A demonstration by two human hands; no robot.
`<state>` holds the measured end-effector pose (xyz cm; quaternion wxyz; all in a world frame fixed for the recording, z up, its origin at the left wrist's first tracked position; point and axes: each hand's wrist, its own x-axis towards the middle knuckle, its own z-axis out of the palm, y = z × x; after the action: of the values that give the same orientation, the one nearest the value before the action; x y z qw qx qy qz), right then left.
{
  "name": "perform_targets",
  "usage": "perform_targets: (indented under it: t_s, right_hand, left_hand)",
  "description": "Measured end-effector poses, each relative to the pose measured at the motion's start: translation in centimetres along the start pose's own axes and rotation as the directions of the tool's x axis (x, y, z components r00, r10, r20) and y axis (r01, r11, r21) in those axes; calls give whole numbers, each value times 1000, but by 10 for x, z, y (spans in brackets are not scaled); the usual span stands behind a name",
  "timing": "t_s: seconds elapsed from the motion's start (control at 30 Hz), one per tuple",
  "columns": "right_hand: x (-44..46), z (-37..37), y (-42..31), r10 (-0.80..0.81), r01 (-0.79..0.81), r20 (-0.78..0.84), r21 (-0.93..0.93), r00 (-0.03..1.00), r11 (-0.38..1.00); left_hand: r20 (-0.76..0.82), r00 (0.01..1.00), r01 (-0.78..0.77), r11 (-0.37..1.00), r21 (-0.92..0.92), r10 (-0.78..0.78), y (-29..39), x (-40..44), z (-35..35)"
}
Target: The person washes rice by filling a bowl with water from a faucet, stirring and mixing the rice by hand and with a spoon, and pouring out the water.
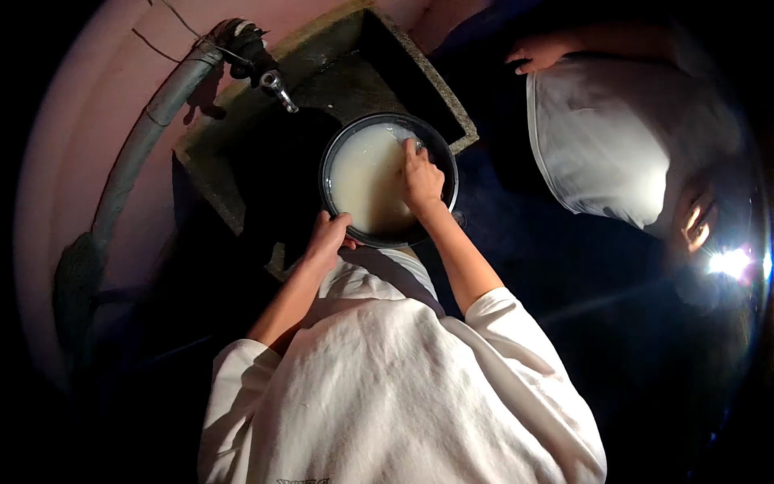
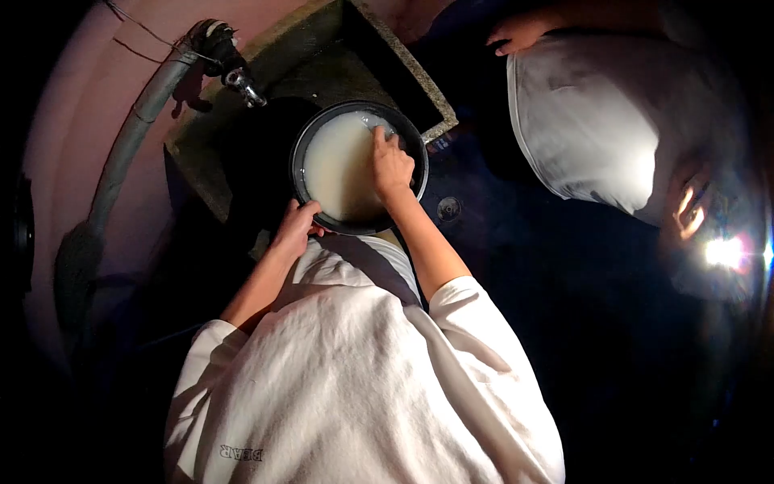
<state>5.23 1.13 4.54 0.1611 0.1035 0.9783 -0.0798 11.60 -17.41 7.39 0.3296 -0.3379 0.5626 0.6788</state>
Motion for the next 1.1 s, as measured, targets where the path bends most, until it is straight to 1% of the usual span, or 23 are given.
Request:
perform_targets:
  t_s: [0.07,0.1,0.13,0.2,0.23,0.3,0.37,0.43,0.47,0.53,0.57,0.6,0.63,0.7,0.77,0.83,0.87,0.9,0.93,0.97,1.03,1.07,1.1]
  right_hand:
    - [-7,-4,-10,-162,161,-8,-77,987,984]
    - [-7,3,-16,-235,224,-109,-99,966,969]
    - [-8,9,-21,-237,227,-110,-95,965,969]
    - [-10,16,-30,-333,323,-134,-89,933,942]
    - [-8,18,-36,-280,280,-71,-20,957,960]
    - [-1,22,-46,-253,252,-53,-15,966,968]
    - [4,25,-56,-223,223,-37,-6,974,975]
    - [9,31,-66,-242,241,-199,-31,950,970]
    - [8,34,-67,-243,242,-197,-28,950,970]
    - [14,36,-72,-331,327,-253,-62,909,943]
    - [13,36,-73,-336,332,-253,-59,907,941]
    - [12,34,-75,-379,367,-218,-92,899,926]
    - [11,32,-77,-418,401,-185,-124,889,908]
    - [12,22,-83,-442,418,-220,-145,870,897]
    - [13,23,-87,-460,429,-245,-169,854,887]
    - [21,28,-91,-449,433,-117,-138,886,891]
    - [22,32,-95,-449,433,-120,-134,886,891]
    - [22,33,-101,-391,388,-126,-49,912,920]
    - [21,34,-106,-331,337,-125,37,935,941]
    - [21,35,-109,-328,336,-126,42,936,941]
    - [17,34,-114,-366,366,-19,96,930,926]
    - [19,35,-115,-365,366,-23,103,931,925]
    - [22,38,-114,-411,419,-97,85,906,904]
  left_hand:
    - [-43,999,5,999,-41,-7,7,-7,-5]
    - [-48,999,3,999,-40,-5,6,-5,-10]
    - [-44,999,-29,999,-26,28,3,-2,-17]
    - [-45,997,-65,998,-13,64,4,0,-27]
    - [-54,997,-56,998,-29,55,5,1,-30]
    - [-64,997,-49,998,-46,46,10,-2,-33]
    - [-110,991,-87,995,-40,82,21,-11,-34]
    - [-97,991,-101,993,-53,96,23,-9,-41]
    - [-80,992,-103,993,-62,98,23,-10,-46]
    - [-107,991,-93,993,-69,85,28,-9,-52]
    - [-143,987,-79,994,-70,69,30,-12,-53]
    - [-146,987,-78,994,-70,67,27,-10,-58]
    - [-107,991,-84,995,-53,78,25,-5,-65]
    - [-66,993,-96,995,-37,93,28,1,-73]
    - [-126,991,-57,998,-36,53,30,3,-78]
    - [-145,988,-53,998,-24,49,36,0,-81]
    - [-164,986,-46,999,-19,42,37,-1,-83]
    - [-166,985,-46,999,-15,43,38,0,-87]
    - [-113,993,-26,1000,-4,25,40,2,-93]
    - [-59,998,-5,1000,7,6,41,3,-97]
    - [-68,998,-1,1000,11,2,47,-1,-99]
    - [-78,997,-4,1000,11,5,51,-2,-100]
    - [-82,997,-7,1000,16,8,53,-1,-102]
